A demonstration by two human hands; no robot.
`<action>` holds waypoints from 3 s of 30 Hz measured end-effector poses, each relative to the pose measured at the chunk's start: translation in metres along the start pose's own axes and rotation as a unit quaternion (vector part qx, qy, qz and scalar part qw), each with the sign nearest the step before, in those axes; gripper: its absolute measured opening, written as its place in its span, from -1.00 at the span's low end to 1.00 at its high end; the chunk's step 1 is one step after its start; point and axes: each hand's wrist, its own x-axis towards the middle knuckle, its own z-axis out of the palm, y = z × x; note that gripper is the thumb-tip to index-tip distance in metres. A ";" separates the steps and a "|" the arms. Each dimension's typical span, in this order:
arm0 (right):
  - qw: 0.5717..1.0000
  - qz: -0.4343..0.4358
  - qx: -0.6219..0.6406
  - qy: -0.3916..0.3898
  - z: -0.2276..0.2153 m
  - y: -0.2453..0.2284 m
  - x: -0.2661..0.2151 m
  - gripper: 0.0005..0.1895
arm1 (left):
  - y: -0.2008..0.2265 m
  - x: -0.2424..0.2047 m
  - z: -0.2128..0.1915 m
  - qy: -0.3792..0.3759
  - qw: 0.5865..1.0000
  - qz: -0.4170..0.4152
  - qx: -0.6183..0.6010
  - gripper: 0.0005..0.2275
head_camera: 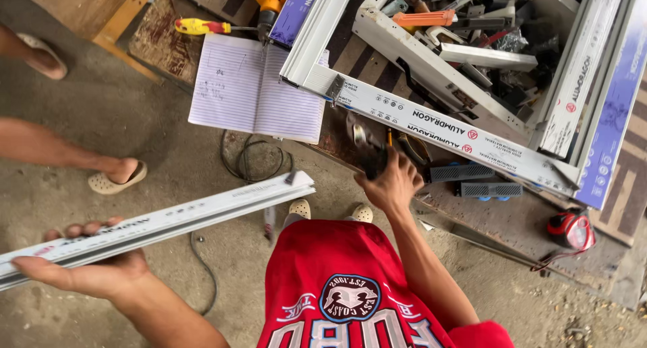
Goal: The person cuts a piece of aluminum profile using a miter saw, then measures it with a tape measure. They use pliers to remove a protective film and a file to smooth the cut edge. Finally, they assemble the aluminum pieces into a frame structure using a screwdriver.
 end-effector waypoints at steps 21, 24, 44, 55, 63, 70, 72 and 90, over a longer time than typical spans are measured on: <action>0.616 -0.024 0.770 -0.163 0.037 0.076 -0.116 -0.46 | -0.108 -0.060 0.121 -0.159 0.911 -0.354 -0.141 -0.47; 0.504 -0.060 0.852 -0.125 0.051 0.080 -0.126 -0.55 | -0.120 -0.093 0.139 -0.229 0.875 -0.417 -0.085 -0.51; 0.953 -0.276 -0.033 0.120 -0.090 0.264 0.005 -0.39 | -0.189 -0.218 0.171 -0.177 0.940 -0.291 0.004 -0.35; 0.572 -0.311 0.757 -0.061 -0.109 0.220 -0.080 0.02 | -0.149 -0.264 0.177 -0.084 0.955 -0.284 0.022 -0.34; 0.459 -0.269 0.841 -0.100 -0.119 0.186 -0.085 -0.17 | -0.144 -0.286 0.175 -0.096 0.952 -0.287 -0.055 -0.32; 0.475 -0.246 0.834 -0.134 -0.124 0.199 -0.073 -0.41 | -0.134 -0.293 0.181 -0.086 0.956 -0.280 -0.033 -0.29; 0.485 -0.256 0.820 -0.164 -0.129 0.205 -0.069 -0.44 | -0.133 -0.294 0.180 -0.084 0.956 -0.282 -0.018 -0.30; 0.480 -0.236 0.840 -0.091 -0.101 0.207 -0.084 -0.54 | -0.134 -0.298 0.156 -0.060 0.976 -0.209 0.002 -0.33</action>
